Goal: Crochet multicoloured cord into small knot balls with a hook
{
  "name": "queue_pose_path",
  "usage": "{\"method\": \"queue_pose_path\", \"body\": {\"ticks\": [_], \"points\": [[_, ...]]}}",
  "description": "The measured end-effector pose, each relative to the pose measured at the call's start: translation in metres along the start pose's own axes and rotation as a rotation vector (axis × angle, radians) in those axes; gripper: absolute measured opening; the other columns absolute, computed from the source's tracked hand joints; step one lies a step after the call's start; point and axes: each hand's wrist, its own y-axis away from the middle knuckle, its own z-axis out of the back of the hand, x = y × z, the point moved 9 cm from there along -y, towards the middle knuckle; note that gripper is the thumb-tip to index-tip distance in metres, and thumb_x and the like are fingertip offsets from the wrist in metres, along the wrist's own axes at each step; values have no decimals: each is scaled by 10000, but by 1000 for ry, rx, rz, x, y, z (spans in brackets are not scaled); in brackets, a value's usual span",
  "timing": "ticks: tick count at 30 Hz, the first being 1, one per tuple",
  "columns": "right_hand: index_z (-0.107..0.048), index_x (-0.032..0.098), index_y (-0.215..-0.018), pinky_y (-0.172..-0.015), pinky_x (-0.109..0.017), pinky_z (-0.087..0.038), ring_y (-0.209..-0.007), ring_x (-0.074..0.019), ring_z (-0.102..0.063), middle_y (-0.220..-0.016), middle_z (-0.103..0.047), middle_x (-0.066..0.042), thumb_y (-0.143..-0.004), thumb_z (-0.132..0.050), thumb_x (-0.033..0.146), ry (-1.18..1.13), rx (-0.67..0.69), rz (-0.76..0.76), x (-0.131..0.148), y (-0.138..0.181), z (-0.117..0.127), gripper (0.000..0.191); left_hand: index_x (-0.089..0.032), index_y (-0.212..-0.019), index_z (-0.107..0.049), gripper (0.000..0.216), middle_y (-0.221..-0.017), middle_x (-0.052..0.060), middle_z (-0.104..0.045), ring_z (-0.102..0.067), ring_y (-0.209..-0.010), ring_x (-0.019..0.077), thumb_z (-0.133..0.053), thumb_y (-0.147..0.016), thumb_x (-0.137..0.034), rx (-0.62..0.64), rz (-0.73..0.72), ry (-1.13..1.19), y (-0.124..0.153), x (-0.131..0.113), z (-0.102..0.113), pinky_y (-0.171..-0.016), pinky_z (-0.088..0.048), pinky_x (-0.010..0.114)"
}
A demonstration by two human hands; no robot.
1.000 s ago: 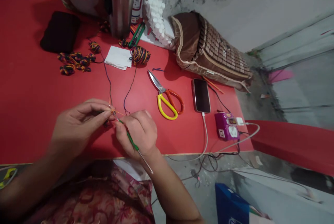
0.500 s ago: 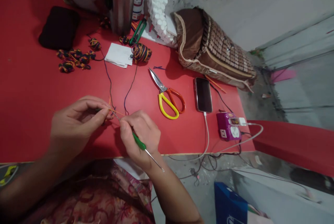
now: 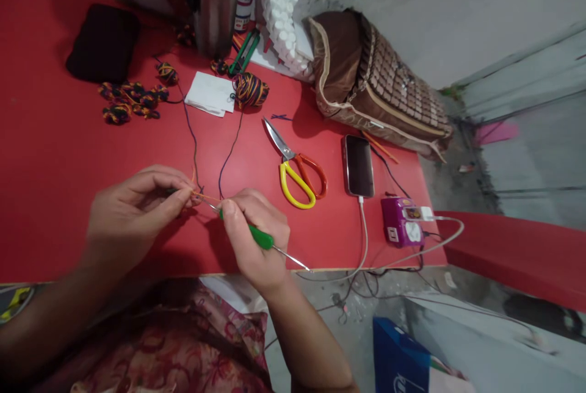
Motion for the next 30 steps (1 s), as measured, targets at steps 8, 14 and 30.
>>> {"method": "queue_pose_path", "body": {"ticks": [8, 14, 30], "points": [[-815, 233, -841, -574, -301, -456, -607, -124, -535, -742, -683, -7, -1092, -697, 430, -284, 2, -225, -40, 3, -4, 340, -191, -813, -803, 108, -808, 28, -745, -665, -672, 128, -856, -895, -238, 151, 202, 254, 3, 15, -14, -629, -548, 240], [-790, 219, -831, -504, -268, -365, -534, -92, -400, -699, -622, 22, -1063, -720, 494, -443, -26, -358, -52, 0, -15, 367, -194, -927, -837, 116, -827, 54, -811, -724, -721, 154, -912, -869, -261, 190, 292, 329, 5, 27, -20, -629, -571, 226], [-696, 232, -835, -474, -257, -375, -494, -101, -447, -599, -552, 51, -1067, -651, 649, -392, -75, -397, -54, -5, -20, 479, -191, -914, -875, 163, -806, 54, -803, -705, -698, 145, -958, -827, -300, 238, 326, 346, -12, 23, -28, -635, -577, 229]]}}
